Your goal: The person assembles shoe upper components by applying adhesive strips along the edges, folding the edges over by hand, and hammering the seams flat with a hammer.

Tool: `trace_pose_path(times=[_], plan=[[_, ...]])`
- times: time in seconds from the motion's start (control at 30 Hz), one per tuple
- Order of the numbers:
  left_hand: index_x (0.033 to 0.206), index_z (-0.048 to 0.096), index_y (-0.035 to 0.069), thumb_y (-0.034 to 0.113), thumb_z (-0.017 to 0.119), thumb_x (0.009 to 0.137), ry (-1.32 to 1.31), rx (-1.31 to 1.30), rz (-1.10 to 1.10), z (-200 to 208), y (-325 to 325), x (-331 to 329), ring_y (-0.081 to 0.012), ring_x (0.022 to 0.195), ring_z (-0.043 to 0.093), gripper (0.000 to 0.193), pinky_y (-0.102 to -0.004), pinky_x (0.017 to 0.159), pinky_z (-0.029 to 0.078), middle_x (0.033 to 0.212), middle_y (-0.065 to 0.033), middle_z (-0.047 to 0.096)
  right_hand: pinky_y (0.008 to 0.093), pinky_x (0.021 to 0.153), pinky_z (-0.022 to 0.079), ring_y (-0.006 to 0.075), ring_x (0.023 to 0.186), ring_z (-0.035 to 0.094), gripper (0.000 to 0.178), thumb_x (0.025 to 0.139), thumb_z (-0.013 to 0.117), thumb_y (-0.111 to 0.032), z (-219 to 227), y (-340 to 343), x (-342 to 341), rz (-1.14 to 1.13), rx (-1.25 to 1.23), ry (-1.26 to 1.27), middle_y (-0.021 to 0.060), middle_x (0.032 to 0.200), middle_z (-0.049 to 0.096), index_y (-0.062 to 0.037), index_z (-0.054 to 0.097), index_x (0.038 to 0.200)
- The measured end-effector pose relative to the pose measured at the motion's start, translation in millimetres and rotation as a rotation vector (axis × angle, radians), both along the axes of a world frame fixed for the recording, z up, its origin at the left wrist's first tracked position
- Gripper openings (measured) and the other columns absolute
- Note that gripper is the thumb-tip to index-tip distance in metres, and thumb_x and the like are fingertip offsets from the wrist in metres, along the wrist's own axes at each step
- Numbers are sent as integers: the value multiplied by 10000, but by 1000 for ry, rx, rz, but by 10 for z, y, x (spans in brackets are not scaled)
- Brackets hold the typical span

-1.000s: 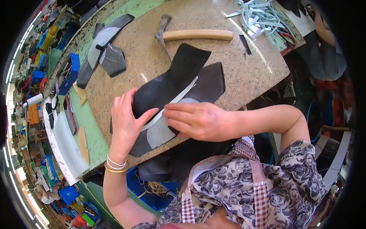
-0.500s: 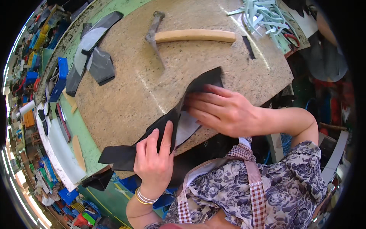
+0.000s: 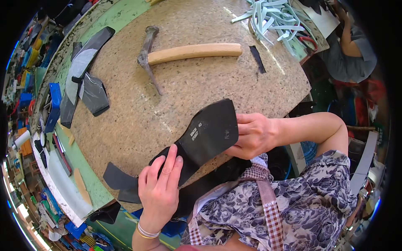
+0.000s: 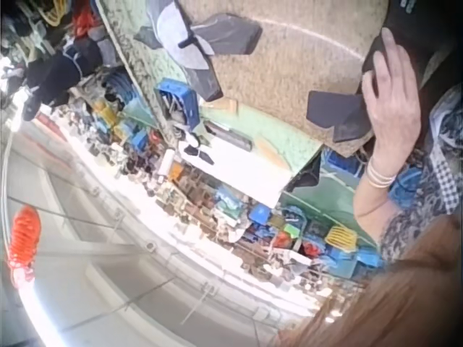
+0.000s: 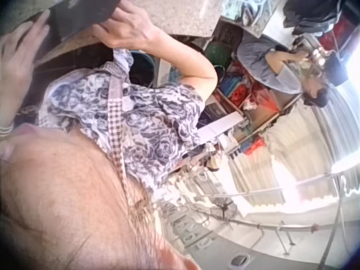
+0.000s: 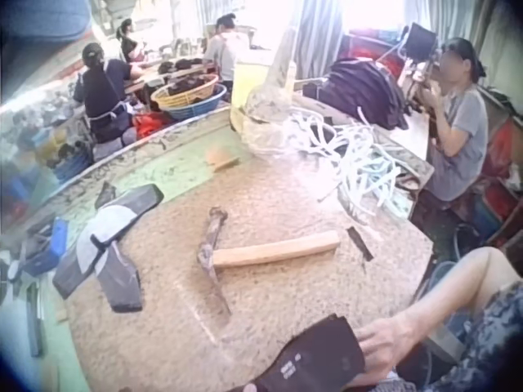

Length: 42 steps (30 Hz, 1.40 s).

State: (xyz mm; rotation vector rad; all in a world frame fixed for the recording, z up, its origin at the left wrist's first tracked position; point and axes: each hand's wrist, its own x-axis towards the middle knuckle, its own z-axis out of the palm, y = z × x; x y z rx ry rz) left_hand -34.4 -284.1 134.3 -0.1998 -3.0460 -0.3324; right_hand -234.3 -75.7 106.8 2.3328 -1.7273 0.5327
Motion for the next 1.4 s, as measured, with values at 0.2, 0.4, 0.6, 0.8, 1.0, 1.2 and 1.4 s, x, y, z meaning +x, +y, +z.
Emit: trace_pose_path(times=[0.2, 0.4, 0.6, 0.8, 1.0, 1.2, 1.4], plan=[[877, 594, 11, 28, 651, 697, 4, 197, -96, -69, 6, -152, -245, 1085, 542, 189, -365, 854, 442, 1350, -117, 549, 404, 907, 515, 255, 963, 647, 294, 598, 618, -150, -62, -33, -137, -55, 80, -164, 97, 1027, 661, -58, 684, 869], [746, 496, 72, 96, 614, 757, -86, 280, -183, 16, -80, -285, -228, 1054, 554, 121, -332, 872, 432, 1375, -130, 521, 417, 903, 521, 291, 995, 644, 364, 596, 615, -118, -119, -86, -242, -8, 55, -234, 108, 1047, 661, -48, 688, 946], [734, 507, 64, 49, 622, 592, -147, 283, -175, 113, 67, -483, -276, 970, 545, 183, -350, 744, 479, 1417, -179, 459, 402, 848, 547, 302, 949, 655, 311, 623, 655, -97, -57, -86, -260, -6, 32, -247, 103, 1010, 663, -32, 685, 926], [866, 533, 42, 130, 642, 678, -225, 134, -147, 35, 283, -709, -219, 972, 505, 235, -277, 666, 430, 1439, -245, 397, 394, 892, 529, 298, 1122, 614, 446, 858, 640, -248, 137, -124, -227, -455, -58, -225, 169, 1273, 587, -3, 566, 1224], [994, 635, 12, 81, 614, 760, -106, 122, -52, 298, -71, -38, -198, 914, 589, 245, -291, 685, 512, 1271, -112, 590, 458, 1156, 220, 252, 1416, 290, 835, 856, 496, -577, 101, 6, -156, -289, 449, -103, 87, 1531, 303, -57, 276, 1472], [1037, 670, -3, 82, 623, 783, 32, -7, -32, 103, -115, 131, -205, 867, 633, 272, -298, 772, 528, 1165, -107, 656, 466, 1147, 239, 280, 1398, 318, 818, 850, 505, -572, -6, -275, 362, -47, 432, -432, 154, 1500, 340, -34, 324, 1439], [918, 664, 13, 109, 629, 774, 78, -32, 14, 36, -236, 325, -214, 901, 636, 176, -362, 846, 513, 1081, -121, 678, 473, 1128, 275, 321, 1360, 381, 796, 875, 503, -568, 105, 97, -3, -553, 337, 16, 174, 1453, 409, -7, 354, 1419]])
